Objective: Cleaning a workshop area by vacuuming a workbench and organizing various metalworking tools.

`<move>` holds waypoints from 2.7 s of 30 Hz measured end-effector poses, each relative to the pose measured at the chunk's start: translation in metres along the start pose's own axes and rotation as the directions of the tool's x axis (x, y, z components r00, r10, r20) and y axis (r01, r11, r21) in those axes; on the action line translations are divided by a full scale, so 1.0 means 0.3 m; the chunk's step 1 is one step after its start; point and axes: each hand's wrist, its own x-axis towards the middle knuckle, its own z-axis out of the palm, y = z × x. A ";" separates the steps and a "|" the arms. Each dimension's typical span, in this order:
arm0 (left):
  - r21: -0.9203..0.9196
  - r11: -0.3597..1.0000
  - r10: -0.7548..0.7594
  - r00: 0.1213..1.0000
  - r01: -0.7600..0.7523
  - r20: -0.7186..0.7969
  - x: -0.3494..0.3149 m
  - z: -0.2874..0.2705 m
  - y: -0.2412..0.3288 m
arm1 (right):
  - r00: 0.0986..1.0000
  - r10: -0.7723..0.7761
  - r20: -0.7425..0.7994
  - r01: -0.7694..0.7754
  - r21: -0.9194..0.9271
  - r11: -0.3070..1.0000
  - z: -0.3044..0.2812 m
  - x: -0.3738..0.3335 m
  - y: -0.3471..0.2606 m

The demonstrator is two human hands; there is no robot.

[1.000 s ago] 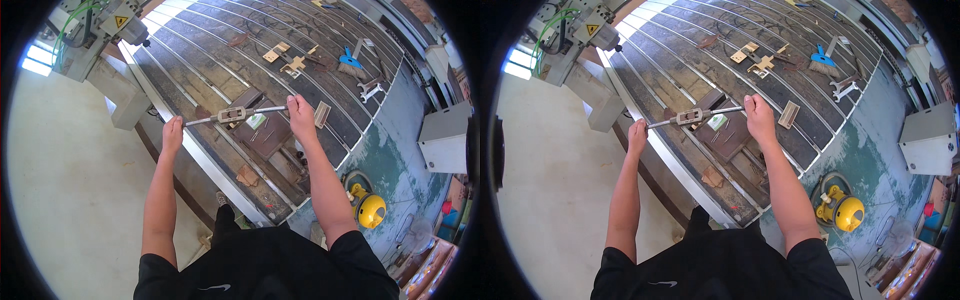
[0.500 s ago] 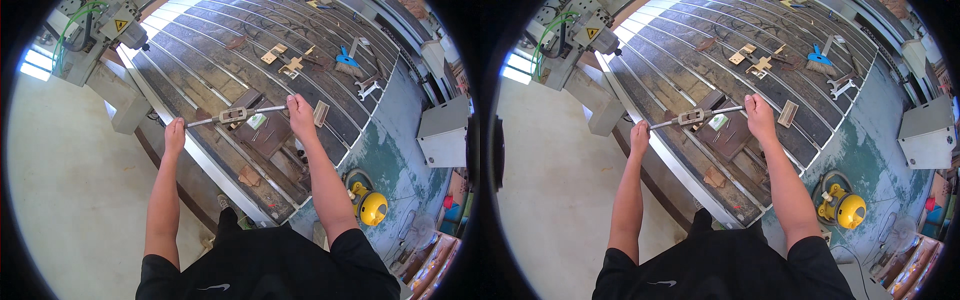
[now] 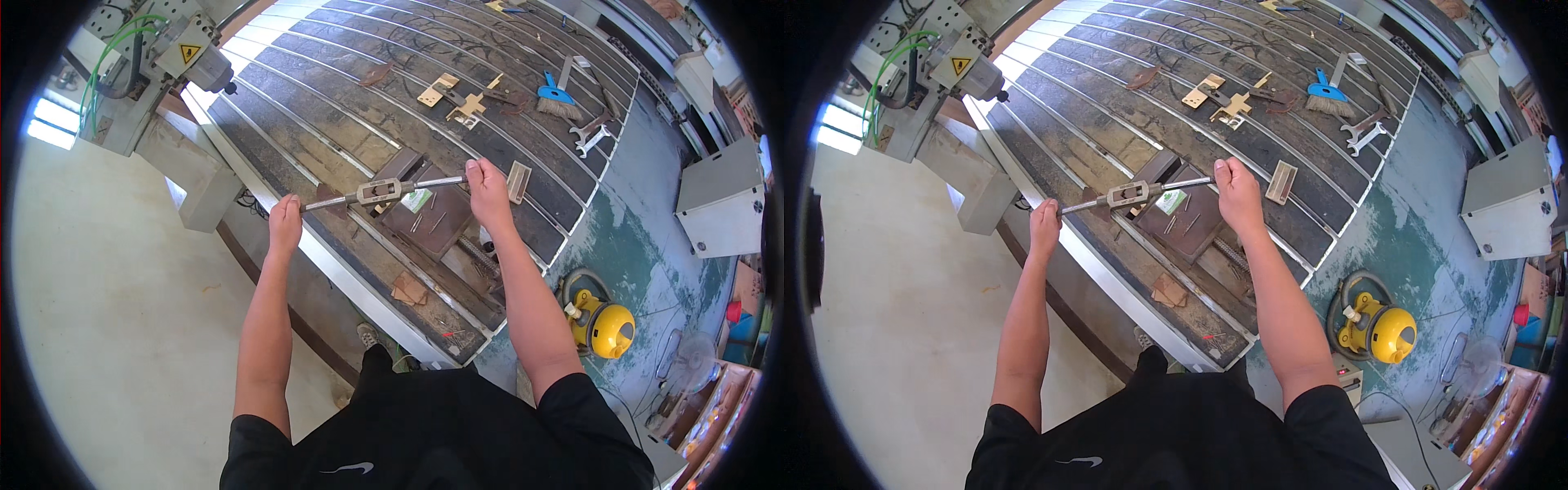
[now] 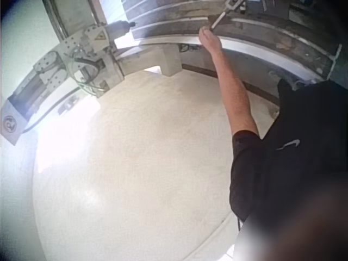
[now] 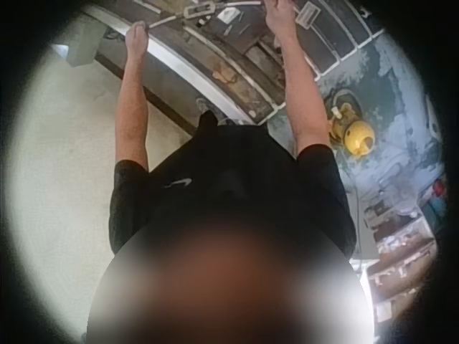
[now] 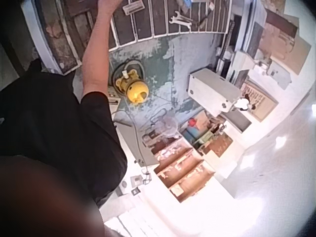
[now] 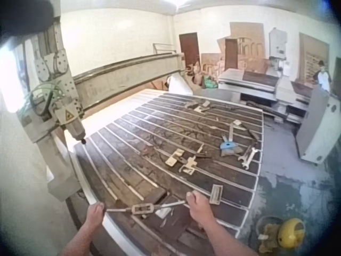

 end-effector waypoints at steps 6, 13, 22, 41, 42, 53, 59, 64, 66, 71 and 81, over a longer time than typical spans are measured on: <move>-0.026 0.999 -0.024 0.999 0.025 0.037 0.019 0.000 0.001 | 0.999 0.033 -0.033 -0.034 -0.023 0.999 0.001 -0.022 -0.006; -0.028 0.998 0.050 0.997 -0.048 0.066 0.050 -0.005 -0.015 | 0.997 0.033 -0.067 -0.035 -0.030 0.999 0.004 -0.045 -0.014; -0.013 0.991 0.136 0.982 -0.135 0.130 0.083 -0.005 -0.041 | 0.993 0.068 -0.099 -0.071 -0.026 0.997 0.007 -0.068 -0.023; -0.105 0.988 0.136 0.972 -0.117 0.191 0.125 0.000 -0.018 | 0.983 0.101 -0.153 -0.111 -0.061 0.992 0.011 -0.116 -0.036; -0.113 0.987 0.137 0.971 -0.116 0.197 0.128 0.000 -0.018 | 0.981 0.113 -0.160 -0.122 -0.050 0.991 0.013 -0.120 -0.040; -0.075 0.973 0.231 0.948 -0.220 0.220 0.186 0.016 -0.070 | 0.966 0.145 -0.212 -0.156 -0.038 0.987 0.024 -0.153 -0.047; -0.045 0.958 0.286 0.928 -0.284 0.239 0.213 0.021 -0.078 | 0.954 0.122 -0.274 -0.135 -0.028 0.990 0.035 -0.177 -0.049; -0.005 0.983 0.175 0.937 -0.182 0.303 0.215 0.016 -0.035 | 0.943 0.139 -0.302 -0.159 -0.042 0.986 0.035 -0.189 -0.070; -0.029 0.960 0.274 0.922 -0.277 0.272 0.221 0.016 -0.040 | 0.943 0.130 -0.306 -0.152 -0.048 0.987 0.038 -0.190 -0.073; -0.031 0.942 0.331 0.910 -0.334 0.252 0.220 0.031 -0.026 | 0.925 0.186 -0.331 -0.199 -0.004 0.980 0.035 -0.194 -0.059; -0.071 0.962 0.274 0.914 -0.265 0.299 0.203 0.032 -0.012 | 0.918 0.252 -0.306 -0.264 0.001 0.965 0.022 -0.209 -0.041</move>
